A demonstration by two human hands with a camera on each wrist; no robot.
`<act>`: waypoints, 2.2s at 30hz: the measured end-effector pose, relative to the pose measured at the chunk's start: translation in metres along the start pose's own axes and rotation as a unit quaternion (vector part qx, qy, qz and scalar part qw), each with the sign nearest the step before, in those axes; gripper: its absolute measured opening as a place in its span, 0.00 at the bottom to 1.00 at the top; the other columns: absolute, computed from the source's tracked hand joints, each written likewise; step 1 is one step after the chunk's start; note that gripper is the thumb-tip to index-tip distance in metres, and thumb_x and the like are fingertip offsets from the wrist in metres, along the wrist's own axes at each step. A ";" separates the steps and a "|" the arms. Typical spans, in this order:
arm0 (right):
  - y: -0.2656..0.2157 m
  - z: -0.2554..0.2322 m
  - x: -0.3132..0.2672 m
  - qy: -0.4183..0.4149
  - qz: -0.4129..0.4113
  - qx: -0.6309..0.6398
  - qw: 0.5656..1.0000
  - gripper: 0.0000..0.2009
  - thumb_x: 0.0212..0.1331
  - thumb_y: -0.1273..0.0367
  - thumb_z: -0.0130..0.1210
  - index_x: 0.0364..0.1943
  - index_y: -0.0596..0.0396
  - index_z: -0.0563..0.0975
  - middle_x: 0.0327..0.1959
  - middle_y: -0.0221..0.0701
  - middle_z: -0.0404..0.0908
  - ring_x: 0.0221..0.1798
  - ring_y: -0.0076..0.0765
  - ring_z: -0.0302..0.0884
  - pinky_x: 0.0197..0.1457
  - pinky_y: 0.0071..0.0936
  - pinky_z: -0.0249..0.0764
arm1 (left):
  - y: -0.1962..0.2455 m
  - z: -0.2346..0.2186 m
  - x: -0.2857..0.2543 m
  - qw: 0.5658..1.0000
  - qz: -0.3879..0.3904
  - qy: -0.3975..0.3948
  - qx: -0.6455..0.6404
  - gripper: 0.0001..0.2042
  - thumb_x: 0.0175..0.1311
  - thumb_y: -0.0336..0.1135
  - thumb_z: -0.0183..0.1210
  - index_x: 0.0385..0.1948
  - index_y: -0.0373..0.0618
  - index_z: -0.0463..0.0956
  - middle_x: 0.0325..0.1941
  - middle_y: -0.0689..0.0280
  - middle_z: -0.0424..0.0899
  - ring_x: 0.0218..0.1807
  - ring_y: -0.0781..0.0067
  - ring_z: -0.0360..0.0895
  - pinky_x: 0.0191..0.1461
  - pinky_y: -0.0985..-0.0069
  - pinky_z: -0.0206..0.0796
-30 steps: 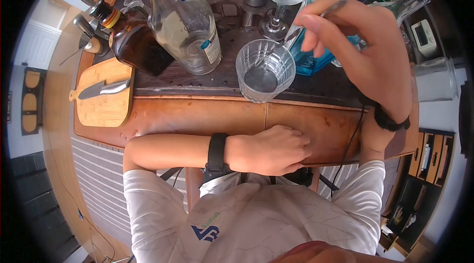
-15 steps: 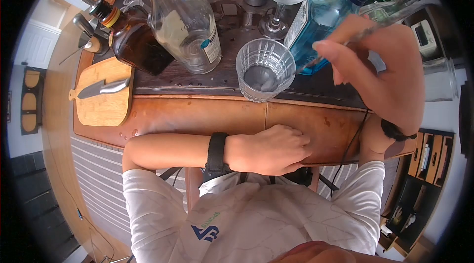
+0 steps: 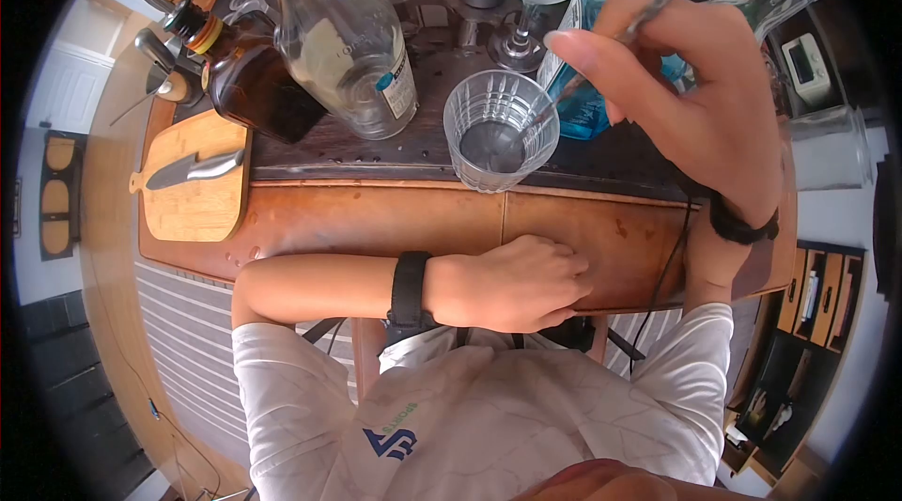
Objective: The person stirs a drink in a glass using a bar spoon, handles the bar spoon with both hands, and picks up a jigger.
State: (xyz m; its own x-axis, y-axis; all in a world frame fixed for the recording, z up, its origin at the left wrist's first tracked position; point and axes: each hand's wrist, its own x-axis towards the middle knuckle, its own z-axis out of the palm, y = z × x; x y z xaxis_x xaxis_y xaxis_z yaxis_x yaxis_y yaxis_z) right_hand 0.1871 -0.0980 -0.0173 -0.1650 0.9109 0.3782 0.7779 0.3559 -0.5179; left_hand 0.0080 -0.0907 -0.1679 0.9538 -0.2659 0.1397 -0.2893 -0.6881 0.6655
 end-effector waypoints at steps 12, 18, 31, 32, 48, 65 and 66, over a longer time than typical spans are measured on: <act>0.007 0.009 0.005 0.044 0.005 -0.049 0.998 0.11 0.67 0.65 0.63 0.32 0.58 0.85 0.16 0.25 0.79 0.19 0.16 0.72 0.23 0.17 0.62 | -0.001 0.000 -0.001 1.000 0.003 0.004 0.001 0.10 0.65 0.37 0.60 0.34 0.38 0.75 0.37 0.57 0.76 0.43 0.53 0.78 0.47 0.59 0.72; 0.010 0.009 0.001 0.010 0.014 0.116 0.993 0.09 0.70 0.67 0.59 0.37 0.59 0.85 0.29 0.29 0.85 0.26 0.17 0.77 0.27 0.16 0.68 | -0.001 0.001 -0.001 1.000 0.006 0.005 -0.002 0.11 0.64 0.37 0.60 0.33 0.38 0.74 0.37 0.56 0.76 0.42 0.53 0.78 0.47 0.59 0.72; 0.007 -0.008 -0.003 -0.065 0.075 0.173 0.980 0.13 0.74 0.69 0.52 0.38 0.64 0.84 0.31 0.35 0.86 0.27 0.21 0.80 0.24 0.16 0.68 | 0.000 -0.001 -0.001 1.000 0.000 -0.002 -0.003 0.11 0.64 0.37 0.61 0.33 0.38 0.74 0.37 0.56 0.76 0.43 0.53 0.78 0.47 0.59 0.71; 0.007 -0.008 -0.003 -0.069 0.083 0.182 0.977 0.13 0.74 0.69 0.52 0.38 0.64 0.84 0.31 0.35 0.86 0.27 0.21 0.80 0.24 0.16 0.68 | 0.000 -0.001 0.000 1.000 0.000 -0.002 -0.003 0.11 0.64 0.37 0.61 0.33 0.38 0.74 0.37 0.56 0.76 0.43 0.53 0.78 0.47 0.59 0.71; -0.012 0.004 -0.008 0.013 0.093 -0.012 0.996 0.13 0.72 0.69 0.54 0.36 0.67 0.84 0.34 0.35 0.87 0.30 0.24 0.81 0.31 0.21 0.72 | 0.000 0.000 -0.001 1.000 0.001 -0.002 0.001 0.11 0.65 0.37 0.60 0.33 0.38 0.74 0.37 0.56 0.76 0.43 0.53 0.78 0.47 0.59 0.72; -0.007 0.002 -0.011 -0.046 -0.004 0.153 0.987 0.12 0.73 0.73 0.49 0.37 0.69 0.82 0.34 0.39 0.85 0.27 0.28 0.79 0.30 0.22 0.72 | 0.000 -0.002 0.000 1.000 0.002 0.000 -0.005 0.10 0.65 0.37 0.60 0.32 0.38 0.74 0.37 0.56 0.75 0.42 0.53 0.77 0.47 0.59 0.71; -0.008 0.004 -0.009 -0.046 -0.004 0.153 0.987 0.12 0.73 0.73 0.49 0.37 0.69 0.82 0.34 0.39 0.85 0.27 0.28 0.79 0.30 0.22 0.72 | 0.000 -0.002 0.000 1.000 0.003 -0.001 -0.003 0.10 0.65 0.37 0.60 0.32 0.38 0.74 0.37 0.56 0.75 0.42 0.53 0.77 0.47 0.59 0.71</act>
State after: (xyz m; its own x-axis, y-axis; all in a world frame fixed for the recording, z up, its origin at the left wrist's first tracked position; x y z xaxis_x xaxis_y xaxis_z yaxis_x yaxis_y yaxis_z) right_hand 0.1805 -0.1085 -0.0198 -0.2358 0.9182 0.3184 0.5585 0.3962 -0.7288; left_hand 0.0079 -0.0893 -0.1658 0.9519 -0.2712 0.1424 -0.2945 -0.6822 0.6693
